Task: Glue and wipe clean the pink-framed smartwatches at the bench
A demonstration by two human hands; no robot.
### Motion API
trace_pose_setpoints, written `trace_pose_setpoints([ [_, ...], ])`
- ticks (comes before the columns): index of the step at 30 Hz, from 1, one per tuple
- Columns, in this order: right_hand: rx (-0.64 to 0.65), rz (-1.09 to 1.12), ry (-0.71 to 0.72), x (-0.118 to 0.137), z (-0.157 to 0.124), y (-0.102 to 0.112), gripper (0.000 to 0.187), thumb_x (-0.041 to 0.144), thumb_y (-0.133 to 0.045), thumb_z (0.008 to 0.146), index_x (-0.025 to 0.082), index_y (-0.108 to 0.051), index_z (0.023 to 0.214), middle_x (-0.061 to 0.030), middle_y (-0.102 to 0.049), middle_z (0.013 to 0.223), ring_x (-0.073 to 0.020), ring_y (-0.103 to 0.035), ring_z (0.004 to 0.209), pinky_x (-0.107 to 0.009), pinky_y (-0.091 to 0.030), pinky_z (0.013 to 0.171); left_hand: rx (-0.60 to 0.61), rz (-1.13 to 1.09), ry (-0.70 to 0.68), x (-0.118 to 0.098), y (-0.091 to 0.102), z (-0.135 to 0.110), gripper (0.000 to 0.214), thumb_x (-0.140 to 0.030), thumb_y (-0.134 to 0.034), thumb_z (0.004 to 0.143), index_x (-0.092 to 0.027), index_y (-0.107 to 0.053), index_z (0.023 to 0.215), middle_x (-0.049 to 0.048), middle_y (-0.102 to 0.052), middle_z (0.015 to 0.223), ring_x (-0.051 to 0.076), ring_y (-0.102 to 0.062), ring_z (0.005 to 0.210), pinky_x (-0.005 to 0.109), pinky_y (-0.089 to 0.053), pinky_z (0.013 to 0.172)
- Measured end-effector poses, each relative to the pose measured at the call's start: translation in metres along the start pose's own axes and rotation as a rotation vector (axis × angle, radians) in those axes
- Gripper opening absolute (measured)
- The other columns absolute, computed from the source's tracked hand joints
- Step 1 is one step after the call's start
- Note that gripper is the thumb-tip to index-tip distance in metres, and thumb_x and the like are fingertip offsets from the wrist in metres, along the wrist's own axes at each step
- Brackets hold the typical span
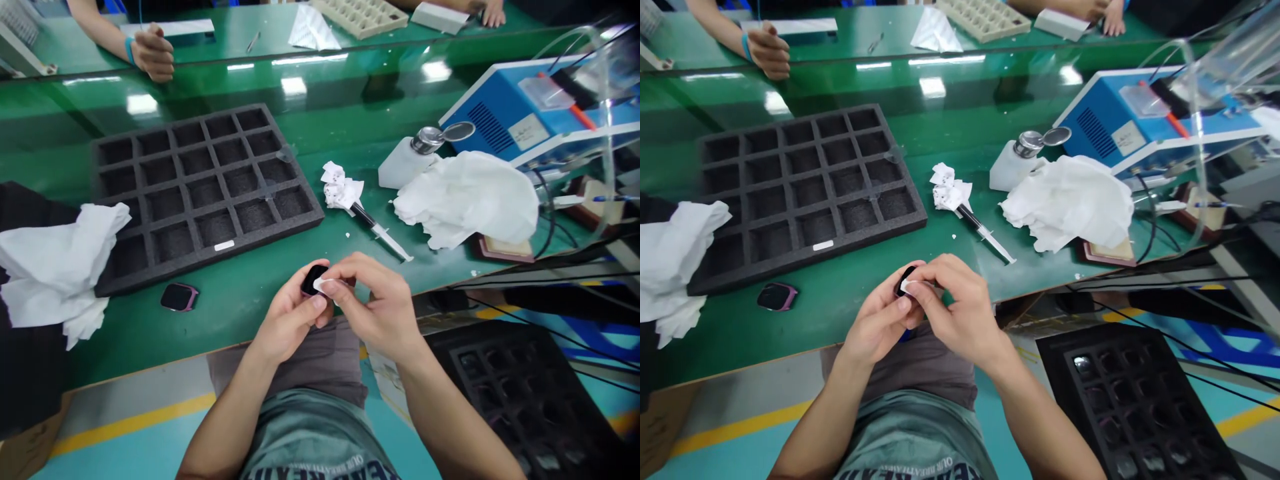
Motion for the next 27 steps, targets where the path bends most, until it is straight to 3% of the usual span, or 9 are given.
trace_pose_setpoints([
  [16,0.039,-0.209,0.066,0.011,0.006,-0.003,0.012,0.017,-0.066,0.095,0.024,-0.072,0.086,-0.0014,-0.070,0.076,-0.0160,-0.059,0.067,-0.032,-0.049,0.062,0.030,-0.065,-0.043,0.003,0.003,-0.001,0.055,-0.033,-0.087,0.079,-0.018,-0.060,0.125,-0.0035,-0.052,0.077,0.007,-0.045,0.059,0.024,-0.029,0.056],
  [27,0.129,-0.203,0.072,0.010,0.011,-0.007,0.011,0.017,-0.068,0.093,0.024,-0.072,0.085,-0.0004,-0.067,0.074,-0.0156,-0.058,0.066,-0.032,-0.048,0.062,0.016,-0.076,-0.060,0.007,0.007,-0.002,0.057,-0.033,-0.086,0.079,-0.021,-0.059,0.128,-0.0031,-0.053,0.079,0.008,-0.044,0.062,0.025,-0.028,0.057],
])
Point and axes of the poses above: each hand's wrist, its own z-axis towards the middle knuckle, its own y-axis out of the back of the hand, x = y × z, the point moved 6 cm from there along z, towards the middle knuckle
